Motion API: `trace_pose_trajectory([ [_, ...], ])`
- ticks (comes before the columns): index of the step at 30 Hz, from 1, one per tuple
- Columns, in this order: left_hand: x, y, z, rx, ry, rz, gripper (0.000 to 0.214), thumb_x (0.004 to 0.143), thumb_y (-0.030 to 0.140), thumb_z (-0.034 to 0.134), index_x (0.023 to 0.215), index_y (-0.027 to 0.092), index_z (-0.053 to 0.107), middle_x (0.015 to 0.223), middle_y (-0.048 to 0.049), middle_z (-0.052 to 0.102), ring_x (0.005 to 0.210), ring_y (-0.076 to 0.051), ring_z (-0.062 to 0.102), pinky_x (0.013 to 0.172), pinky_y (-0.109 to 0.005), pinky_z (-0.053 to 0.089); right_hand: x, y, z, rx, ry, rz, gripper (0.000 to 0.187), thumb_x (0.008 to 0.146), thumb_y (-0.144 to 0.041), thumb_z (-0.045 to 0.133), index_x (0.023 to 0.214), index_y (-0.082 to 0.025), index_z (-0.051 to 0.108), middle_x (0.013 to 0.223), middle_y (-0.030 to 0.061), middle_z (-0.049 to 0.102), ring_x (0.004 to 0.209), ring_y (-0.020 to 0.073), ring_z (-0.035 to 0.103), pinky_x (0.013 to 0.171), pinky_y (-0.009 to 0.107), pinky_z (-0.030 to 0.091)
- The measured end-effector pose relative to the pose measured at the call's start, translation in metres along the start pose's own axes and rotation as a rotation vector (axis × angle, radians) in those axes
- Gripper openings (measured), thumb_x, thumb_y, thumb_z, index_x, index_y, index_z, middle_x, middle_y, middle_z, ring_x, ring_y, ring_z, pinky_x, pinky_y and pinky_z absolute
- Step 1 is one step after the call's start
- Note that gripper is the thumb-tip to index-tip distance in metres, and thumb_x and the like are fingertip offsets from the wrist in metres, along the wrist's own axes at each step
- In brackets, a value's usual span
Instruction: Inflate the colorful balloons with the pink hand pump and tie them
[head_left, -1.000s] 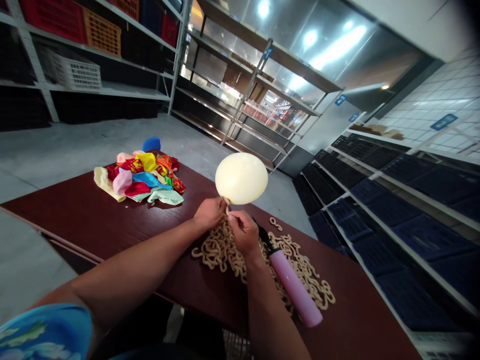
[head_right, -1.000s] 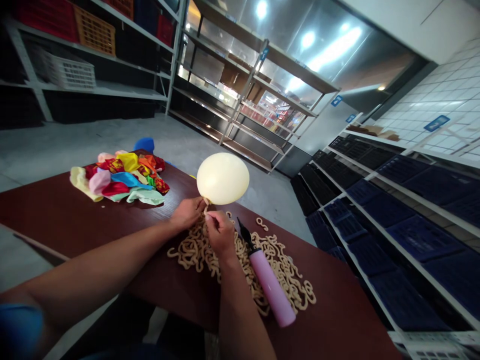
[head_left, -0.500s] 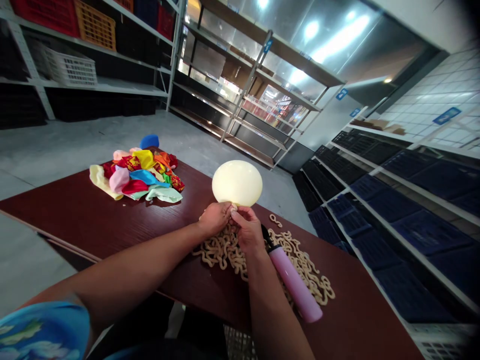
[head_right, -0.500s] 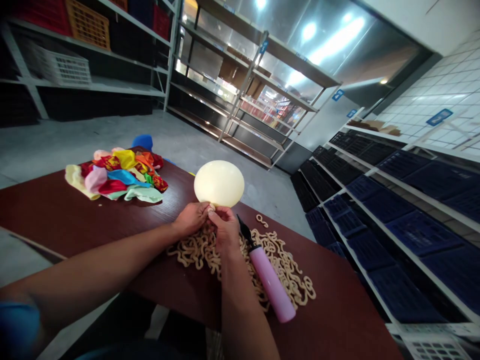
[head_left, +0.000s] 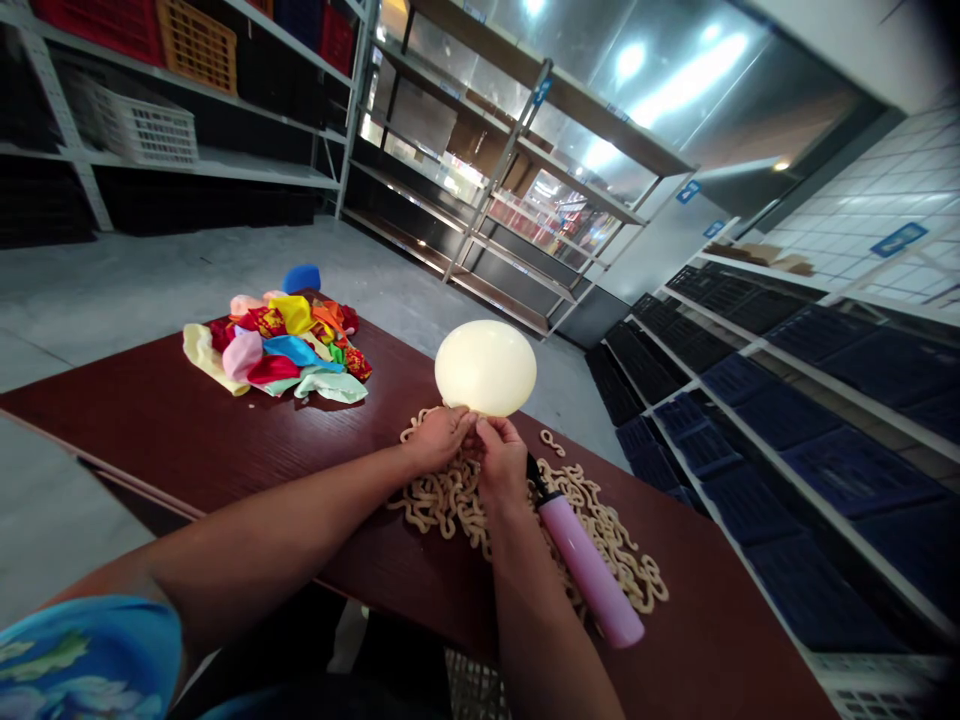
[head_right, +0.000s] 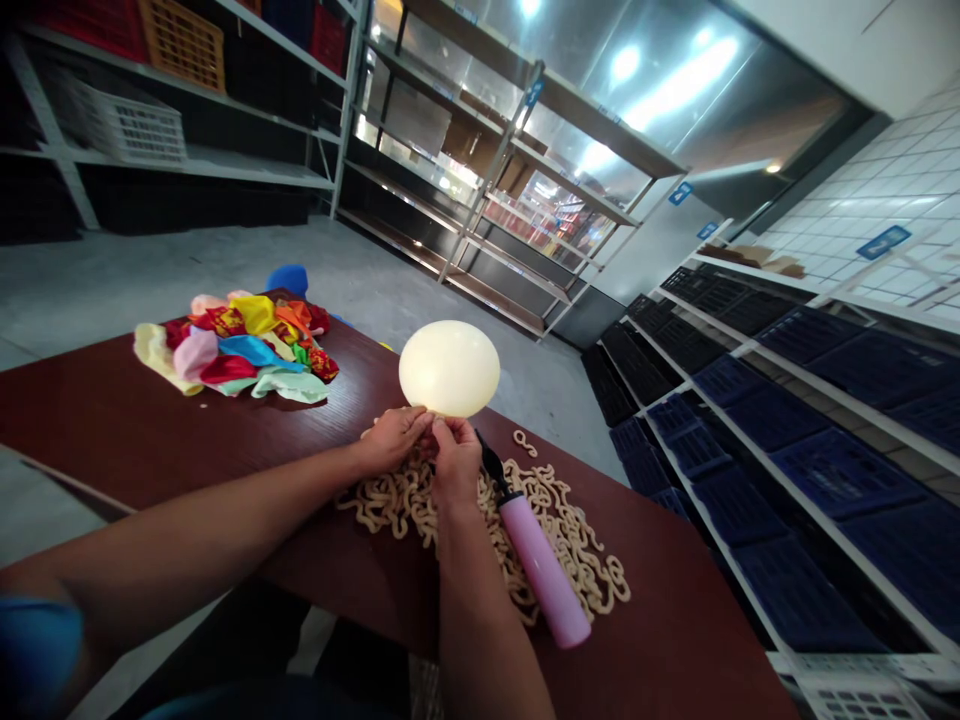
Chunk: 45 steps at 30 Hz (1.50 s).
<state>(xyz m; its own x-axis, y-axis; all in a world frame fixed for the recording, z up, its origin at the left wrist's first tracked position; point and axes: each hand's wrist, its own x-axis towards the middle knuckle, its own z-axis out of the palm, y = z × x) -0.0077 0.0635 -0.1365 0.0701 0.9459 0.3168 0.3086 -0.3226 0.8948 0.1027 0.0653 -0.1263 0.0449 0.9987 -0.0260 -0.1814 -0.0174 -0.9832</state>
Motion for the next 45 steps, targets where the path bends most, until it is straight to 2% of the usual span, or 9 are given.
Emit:
trace_pose_trajectory([
  [5,0.002,-0.006,-0.001,-0.012,-0.035,0.015,0.027,0.085,0.035,0.040,0.070,0.018,0.055,0.063,-0.0015,0.053,0.062,-0.014,0.047,0.064,-0.024,0.036,0.002,0.009,-0.003,-0.264,0.077,-0.217,0.023,0.068,-0.038,0.063,0.075,-0.020,0.050,0.055,-0.0049,0.056,0.045,0.0104,0.050,0.044,0.023,0.043],
  [10,0.005,-0.014,-0.004,0.040,0.040,-0.029,0.028,0.086,0.036,0.037,0.077,0.018,0.056,0.070,-0.0030,0.056,0.064,-0.014,0.048,0.064,-0.025,0.036,-0.001,0.003,-0.009,-0.393,-0.115,-0.331,0.025,0.073,-0.041,0.059,0.085,-0.020,0.058,0.076,0.0008,0.063,0.061,0.0126,0.058,0.049,0.023,0.046],
  [13,0.005,-0.013,-0.004,0.050,0.044,-0.035,0.028,0.086,0.036,0.037,0.075,0.018,0.055,0.069,-0.0026,0.056,0.064,-0.014,0.048,0.063,-0.024,0.036,-0.001,-0.001,-0.010,-0.293,-0.114,-0.283,0.025,0.074,-0.041,0.058,0.087,-0.019,0.059,0.070,-0.0002,0.062,0.055,0.0117,0.056,0.044,0.022,0.042],
  [20,0.003,-0.013,-0.003,0.058,-0.035,-0.041,0.034,0.085,0.039,0.035,0.072,0.018,0.058,0.068,-0.0022,0.059,0.063,-0.013,0.050,0.061,-0.023,0.037,0.005,-0.002,-0.014,-0.091,-0.157,-0.071,0.035,0.062,-0.038,0.070,0.089,-0.017,0.063,0.067,-0.0009,0.062,0.050,0.0080,0.051,0.041,0.019,0.034],
  [28,0.004,-0.010,-0.005,-0.084,-0.035,-0.110,0.031,0.081,0.037,0.043,0.069,0.016,0.060,0.065,-0.0025,0.058,0.061,-0.013,0.049,0.060,-0.023,0.038,0.007,0.002,-0.014,-0.051,-0.095,-0.138,0.026,0.063,-0.037,0.069,0.076,-0.017,0.059,0.060,-0.0027,0.060,0.050,0.0091,0.051,0.044,0.021,0.038],
  [31,0.001,0.002,-0.007,-0.295,-0.129,-0.199,0.031,0.078,0.040,0.049,0.062,0.014,0.055,0.053,0.0002,0.048,0.049,-0.009,0.040,0.048,-0.021,0.031,0.012,0.003,-0.017,-0.018,-0.030,-0.191,0.025,0.068,-0.039,0.064,0.074,-0.017,0.053,0.054,-0.0044,0.056,0.045,0.0069,0.046,0.042,0.020,0.033],
  [36,-0.004,0.014,-0.014,-0.659,-0.456,-0.401,0.032,0.073,0.043,0.059,0.063,0.014,0.050,0.045,0.0067,0.031,0.037,-0.003,0.019,0.037,-0.019,0.011,0.018,0.007,-0.021,-0.074,0.095,-0.277,0.025,0.073,-0.041,0.059,0.075,-0.019,0.049,0.051,-0.0084,0.048,0.042,0.0052,0.039,0.042,0.018,0.031],
  [40,-0.005,0.011,-0.019,-0.749,-0.568,-0.443,0.030,0.068,0.040,0.066,0.065,0.013,0.051,0.047,0.0057,0.036,0.036,-0.002,0.020,0.035,-0.018,0.010,0.017,0.010,-0.020,-0.117,0.128,-0.320,0.023,0.074,-0.040,0.057,0.077,-0.018,0.049,0.056,-0.0079,0.050,0.048,0.0060,0.043,0.047,0.019,0.036],
  [45,-0.006,0.011,-0.021,-0.741,-0.641,-0.417,0.032,0.068,0.040,0.066,0.060,0.012,0.052,0.039,0.0078,0.027,0.034,-0.002,0.019,0.035,-0.018,0.010,0.017,0.013,-0.018,-0.109,0.160,-0.307,0.023,0.075,-0.040,0.056,0.076,-0.018,0.047,0.053,-0.0083,0.048,0.047,0.0062,0.042,0.046,0.019,0.036],
])
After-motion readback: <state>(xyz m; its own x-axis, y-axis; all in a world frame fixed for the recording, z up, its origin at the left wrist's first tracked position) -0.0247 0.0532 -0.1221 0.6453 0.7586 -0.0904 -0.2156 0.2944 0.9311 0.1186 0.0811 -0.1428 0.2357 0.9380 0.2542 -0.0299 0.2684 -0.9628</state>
